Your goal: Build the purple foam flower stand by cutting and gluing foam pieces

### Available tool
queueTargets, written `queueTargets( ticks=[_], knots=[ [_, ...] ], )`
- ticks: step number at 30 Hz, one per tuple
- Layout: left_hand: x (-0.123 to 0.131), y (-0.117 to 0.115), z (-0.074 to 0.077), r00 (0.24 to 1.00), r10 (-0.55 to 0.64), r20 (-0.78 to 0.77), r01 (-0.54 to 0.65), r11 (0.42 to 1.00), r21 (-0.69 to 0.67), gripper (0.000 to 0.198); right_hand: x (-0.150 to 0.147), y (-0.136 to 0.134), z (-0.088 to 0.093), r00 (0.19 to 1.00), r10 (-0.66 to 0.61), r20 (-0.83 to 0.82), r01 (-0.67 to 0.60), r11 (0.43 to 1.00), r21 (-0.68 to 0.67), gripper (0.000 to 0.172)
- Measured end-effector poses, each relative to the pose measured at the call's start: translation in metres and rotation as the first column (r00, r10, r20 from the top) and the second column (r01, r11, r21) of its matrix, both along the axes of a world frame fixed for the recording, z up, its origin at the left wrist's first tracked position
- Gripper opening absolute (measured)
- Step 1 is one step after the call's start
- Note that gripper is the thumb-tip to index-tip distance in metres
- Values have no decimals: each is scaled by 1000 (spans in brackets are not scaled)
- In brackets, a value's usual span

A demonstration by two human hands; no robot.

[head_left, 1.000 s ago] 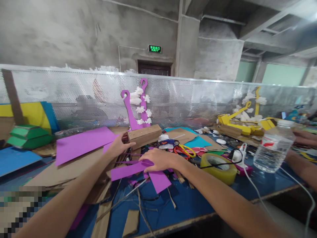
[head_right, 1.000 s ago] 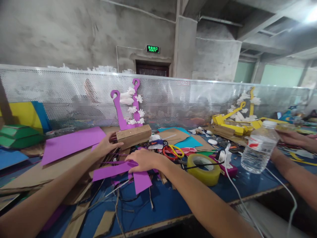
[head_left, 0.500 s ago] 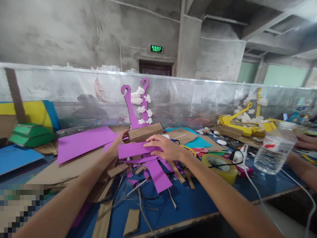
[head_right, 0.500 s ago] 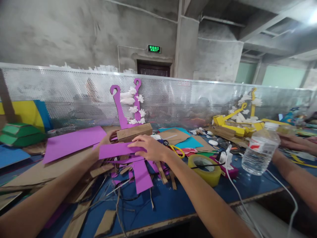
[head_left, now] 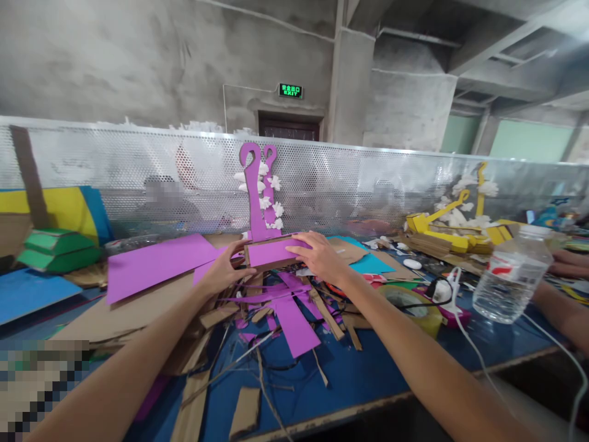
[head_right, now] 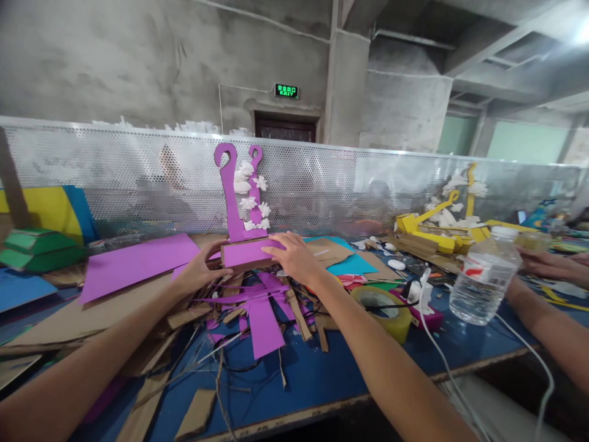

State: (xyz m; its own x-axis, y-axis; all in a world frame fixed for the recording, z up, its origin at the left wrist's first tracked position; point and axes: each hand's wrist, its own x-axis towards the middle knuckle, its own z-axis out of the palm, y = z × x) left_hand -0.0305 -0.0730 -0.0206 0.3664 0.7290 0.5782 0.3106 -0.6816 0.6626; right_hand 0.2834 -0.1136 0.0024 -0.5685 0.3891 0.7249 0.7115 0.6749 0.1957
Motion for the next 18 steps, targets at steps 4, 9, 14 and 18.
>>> queueTargets(
  ticks=[4, 9, 14, 18],
  knots=[
    [1, -1, 1, 1000, -10, 6, 10, 1000, -4, 84, -5, 3, -2, 1000, 21, 1, -21, 1000, 7, 36],
    [2, -5, 3, 1000, -10, 2, 10, 1000, 1, 83, -10, 8, -4, 1000, -11, 12, 11, 1000, -3, 41],
    [4, -9, 5, 1000, 18, 1, -18, 1000, 24, 83, -10, 11, -5, 999, -30, 12, 30, 1000, 11, 40],
    [5, -12, 7, 999, 43, -7, -43, 999, 25, 84, -12, 9, -3, 999, -28, 33, 28, 999, 16, 41]
  ],
)
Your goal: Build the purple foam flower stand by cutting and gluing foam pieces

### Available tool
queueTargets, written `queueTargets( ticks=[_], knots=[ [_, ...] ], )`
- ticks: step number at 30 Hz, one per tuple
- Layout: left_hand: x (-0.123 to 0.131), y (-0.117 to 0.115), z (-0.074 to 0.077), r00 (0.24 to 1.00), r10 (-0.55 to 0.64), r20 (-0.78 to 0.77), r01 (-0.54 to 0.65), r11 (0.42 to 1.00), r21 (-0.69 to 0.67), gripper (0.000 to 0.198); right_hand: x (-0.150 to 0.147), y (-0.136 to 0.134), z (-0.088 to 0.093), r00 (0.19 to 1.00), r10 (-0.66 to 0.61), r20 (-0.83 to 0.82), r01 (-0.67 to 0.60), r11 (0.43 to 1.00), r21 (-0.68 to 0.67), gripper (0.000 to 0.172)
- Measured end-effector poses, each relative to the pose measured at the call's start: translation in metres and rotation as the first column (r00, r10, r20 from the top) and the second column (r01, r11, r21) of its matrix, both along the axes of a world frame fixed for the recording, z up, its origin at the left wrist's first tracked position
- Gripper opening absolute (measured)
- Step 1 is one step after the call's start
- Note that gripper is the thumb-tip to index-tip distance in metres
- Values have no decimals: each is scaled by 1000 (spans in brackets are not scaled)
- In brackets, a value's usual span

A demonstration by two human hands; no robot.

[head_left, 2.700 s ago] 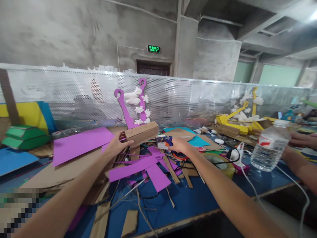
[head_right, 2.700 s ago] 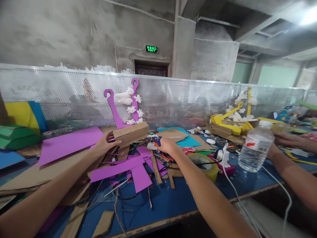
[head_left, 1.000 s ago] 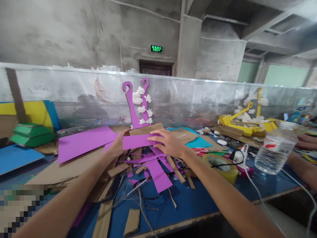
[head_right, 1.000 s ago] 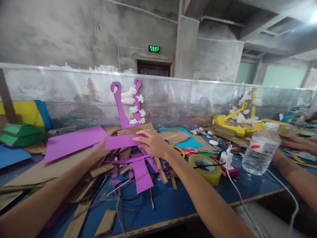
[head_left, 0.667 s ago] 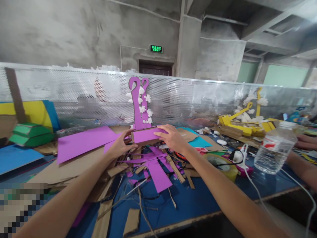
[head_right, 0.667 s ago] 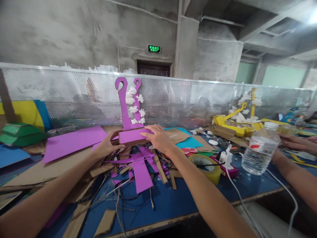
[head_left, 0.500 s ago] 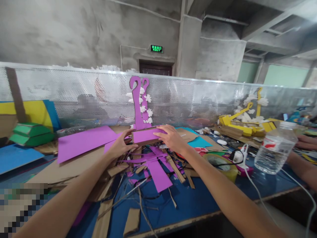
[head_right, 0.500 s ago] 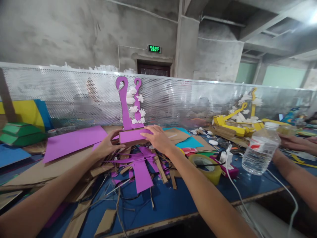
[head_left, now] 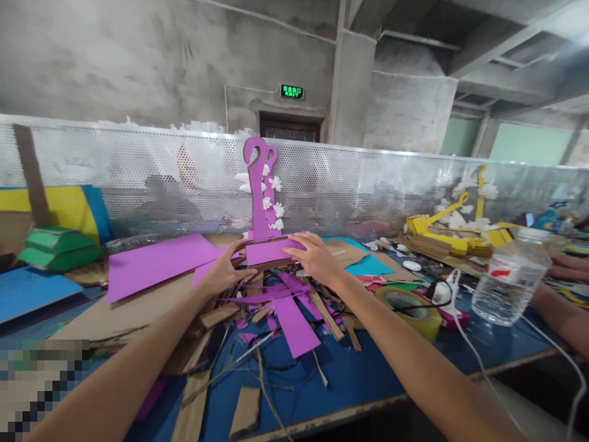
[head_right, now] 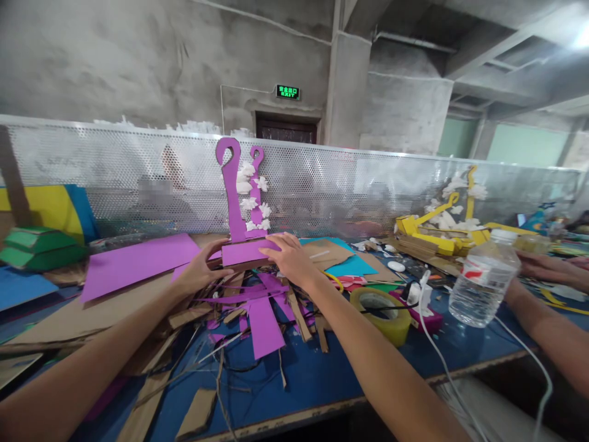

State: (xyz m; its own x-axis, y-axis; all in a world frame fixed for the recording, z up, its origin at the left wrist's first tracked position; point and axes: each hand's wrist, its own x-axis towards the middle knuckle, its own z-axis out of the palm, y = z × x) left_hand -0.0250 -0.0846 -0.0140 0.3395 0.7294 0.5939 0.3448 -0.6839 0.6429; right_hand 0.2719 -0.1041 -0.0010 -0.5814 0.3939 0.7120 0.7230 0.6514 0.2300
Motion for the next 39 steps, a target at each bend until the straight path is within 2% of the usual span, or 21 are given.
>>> queueTargets(
  ticks=[12, 14, 16, 18, 21, 24, 27, 33, 39],
  knots=[
    [1, -2, 0, 999, -26, 19, 26, 1000, -11, 85, 0, 2, -3, 999, -25, 37, 25, 1000, -14, 43],
    [1, -2, 0, 1000, -25, 15, 25, 1000, -3, 85, 0, 1, -1, 1000, -17, -14, 16, 1000, -23, 38],
    [-1, 0, 0, 999, -30, 11, 30, 1000, 8, 84, 2, -1, 3, 986, -19, -165, 12, 999, -40, 36],
    [-2, 2, -1, 999, -36, 22, 36, 999, 19, 84, 8, 0, 7, 928, -15, -372, -13, 997, -74, 38],
    [-5, 6, -3, 997, -52, 57, 51, 998, 24, 85, 19, 5, 8, 774, -24, -633, -133, 971, -199, 48],
    [-7, 8, -4, 994, -69, 83, 67, 997, 21, 85, 27, 15, 3, 594, -103, -798, -356, 856, -374, 62],
    [-7, 9, -5, 994, -79, 76, 78, 997, 11, 85, 26, 21, -3, 461, -136, -877, -524, 756, -392, 68],
    [-7, 10, -5, 996, -83, 43, 82, 996, 16, 87, 21, 22, -6, 370, -128, -920, -634, 689, -351, 64],
    [-4, 5, 0, 997, -72, 28, 71, 997, 33, 85, 22, 23, -7, 328, -107, -938, -651, 694, -307, 63]
  ],
)
